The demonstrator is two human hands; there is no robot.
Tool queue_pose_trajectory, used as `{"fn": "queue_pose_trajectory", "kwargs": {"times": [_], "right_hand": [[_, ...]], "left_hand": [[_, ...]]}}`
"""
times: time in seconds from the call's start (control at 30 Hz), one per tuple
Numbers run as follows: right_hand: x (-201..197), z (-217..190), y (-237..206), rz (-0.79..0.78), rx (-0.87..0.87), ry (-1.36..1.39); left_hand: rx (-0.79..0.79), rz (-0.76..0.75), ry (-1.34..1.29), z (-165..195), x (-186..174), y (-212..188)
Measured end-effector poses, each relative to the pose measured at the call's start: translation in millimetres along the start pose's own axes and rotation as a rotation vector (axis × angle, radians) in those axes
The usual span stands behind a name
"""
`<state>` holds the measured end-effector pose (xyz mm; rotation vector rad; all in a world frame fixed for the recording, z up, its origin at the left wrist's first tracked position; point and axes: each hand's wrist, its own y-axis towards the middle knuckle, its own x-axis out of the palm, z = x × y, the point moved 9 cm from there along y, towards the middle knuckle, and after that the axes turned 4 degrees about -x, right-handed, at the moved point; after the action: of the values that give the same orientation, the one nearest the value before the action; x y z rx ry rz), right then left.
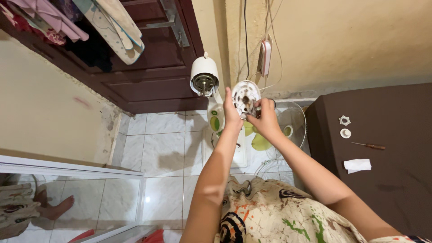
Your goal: The person services a white stand fan. They hold the round motor rear cover, work on its center with their fingers, fit the cover onto the fan motor housing, then use a screwdriver to tighten screws around the cover while steadying the fan head with the other hand.
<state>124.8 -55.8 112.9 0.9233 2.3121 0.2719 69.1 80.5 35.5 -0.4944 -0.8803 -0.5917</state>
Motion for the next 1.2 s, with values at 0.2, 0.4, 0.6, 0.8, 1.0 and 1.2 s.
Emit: {"fn": "queue_pose_trajectory", "kwargs": {"times": [0.2, 0.4, 0.6, 0.8, 1.0, 1.2], "right_hand": [[6.1, 16.8, 1.3, 0.064, -0.044, -0.051], [2.8, 22.2, 1.2, 0.152, -0.064, -0.111], [24.7, 85.6, 7.7, 0.054, 0.603, 1.152], [14.3, 72.4, 1.8, 0.069, 0.221, 0.441], [10.8, 79.3, 7.6, 0.152, 0.275, 0.322], [13.3, 93.1, -1.5, 0.083, 0.581, 0.913]], "left_hand": [[0.177, 0.055, -0.152, -0.7, -3.8, -12.1], [0.229, 0.101, -0.095, -2.4, -1.6, -5.2], [0.259, 0.101, -0.094, 8.2, -6.5, -9.1], [0.420, 0.081, 0.063, 3.2, -2.5, -18.2], [0.471, 0.114, 0.174, 1.0, -12.1, -21.4], [0.627, 0.083, 0.394, 29.9, 4.0, -40.0]]}}
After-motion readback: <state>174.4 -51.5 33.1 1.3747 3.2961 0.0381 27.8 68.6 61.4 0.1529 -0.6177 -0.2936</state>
